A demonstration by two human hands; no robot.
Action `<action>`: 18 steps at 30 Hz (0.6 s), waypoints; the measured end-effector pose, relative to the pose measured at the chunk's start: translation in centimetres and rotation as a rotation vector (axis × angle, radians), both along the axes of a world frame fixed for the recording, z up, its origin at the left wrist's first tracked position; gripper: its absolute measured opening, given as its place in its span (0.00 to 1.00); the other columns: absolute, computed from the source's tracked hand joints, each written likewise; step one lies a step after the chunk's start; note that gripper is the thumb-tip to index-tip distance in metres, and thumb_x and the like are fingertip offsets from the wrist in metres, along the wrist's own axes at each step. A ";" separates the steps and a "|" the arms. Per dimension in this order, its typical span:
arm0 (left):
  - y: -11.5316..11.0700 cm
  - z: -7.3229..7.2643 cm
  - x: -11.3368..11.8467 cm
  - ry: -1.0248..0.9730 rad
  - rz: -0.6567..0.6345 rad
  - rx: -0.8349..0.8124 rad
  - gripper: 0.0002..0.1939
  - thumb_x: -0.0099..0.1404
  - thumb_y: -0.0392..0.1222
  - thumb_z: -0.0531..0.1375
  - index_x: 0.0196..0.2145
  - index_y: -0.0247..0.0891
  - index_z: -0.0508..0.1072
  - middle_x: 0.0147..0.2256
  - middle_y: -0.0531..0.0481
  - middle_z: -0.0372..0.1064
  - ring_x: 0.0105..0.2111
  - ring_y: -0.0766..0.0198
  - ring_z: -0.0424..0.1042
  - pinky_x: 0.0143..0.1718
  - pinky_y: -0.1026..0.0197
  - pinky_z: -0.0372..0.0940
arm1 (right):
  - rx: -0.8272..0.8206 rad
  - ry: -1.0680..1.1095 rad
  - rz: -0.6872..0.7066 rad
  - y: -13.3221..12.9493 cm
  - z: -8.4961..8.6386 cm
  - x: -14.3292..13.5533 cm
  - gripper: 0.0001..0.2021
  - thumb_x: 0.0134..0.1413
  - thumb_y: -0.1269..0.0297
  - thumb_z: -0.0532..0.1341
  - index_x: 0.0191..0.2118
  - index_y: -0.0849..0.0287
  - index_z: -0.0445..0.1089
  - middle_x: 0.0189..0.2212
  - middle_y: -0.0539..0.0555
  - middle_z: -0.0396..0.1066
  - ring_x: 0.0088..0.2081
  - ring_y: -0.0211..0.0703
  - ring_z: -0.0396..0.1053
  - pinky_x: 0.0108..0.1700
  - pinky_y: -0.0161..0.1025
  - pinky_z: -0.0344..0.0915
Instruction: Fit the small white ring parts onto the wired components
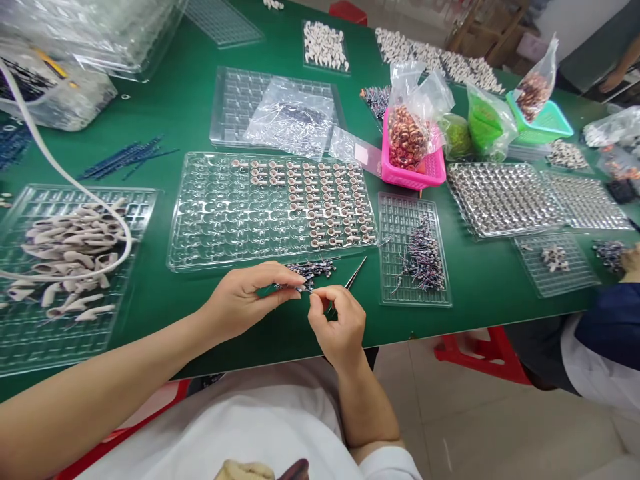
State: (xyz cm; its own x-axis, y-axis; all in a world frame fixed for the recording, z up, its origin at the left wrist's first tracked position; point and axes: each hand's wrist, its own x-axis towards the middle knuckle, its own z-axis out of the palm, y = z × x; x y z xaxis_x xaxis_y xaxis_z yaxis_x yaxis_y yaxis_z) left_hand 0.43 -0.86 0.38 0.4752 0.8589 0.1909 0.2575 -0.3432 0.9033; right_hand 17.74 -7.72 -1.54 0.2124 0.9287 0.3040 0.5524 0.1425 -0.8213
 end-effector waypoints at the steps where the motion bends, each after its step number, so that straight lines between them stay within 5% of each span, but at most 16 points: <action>1: 0.0 0.0 0.0 0.001 -0.003 0.003 0.08 0.63 0.34 0.63 0.39 0.41 0.80 0.36 0.50 0.79 0.38 0.62 0.77 0.41 0.64 0.71 | 0.004 -0.005 0.005 0.0 0.0 0.0 0.04 0.57 0.69 0.60 0.33 0.55 0.72 0.27 0.48 0.72 0.27 0.36 0.68 0.31 0.35 0.65; 18: -0.2 -0.7 0.2 -0.030 -0.036 0.083 0.08 0.63 0.32 0.64 0.40 0.39 0.79 0.36 0.51 0.79 0.35 0.65 0.77 0.38 0.66 0.71 | 0.131 0.016 0.115 0.0 -0.4 0.2 0.11 0.58 0.75 0.62 0.44 0.54 0.74 0.36 0.51 0.77 0.36 0.38 0.74 0.37 0.36 0.70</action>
State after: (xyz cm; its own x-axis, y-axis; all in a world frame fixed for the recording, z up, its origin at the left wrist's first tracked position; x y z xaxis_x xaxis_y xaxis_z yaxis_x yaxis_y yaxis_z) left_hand 0.67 -1.06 -0.31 0.4986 0.8218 0.2759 0.2165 -0.4262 0.8783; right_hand 17.95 -7.68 -1.97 0.1127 0.8999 0.4214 0.5129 0.3105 -0.8003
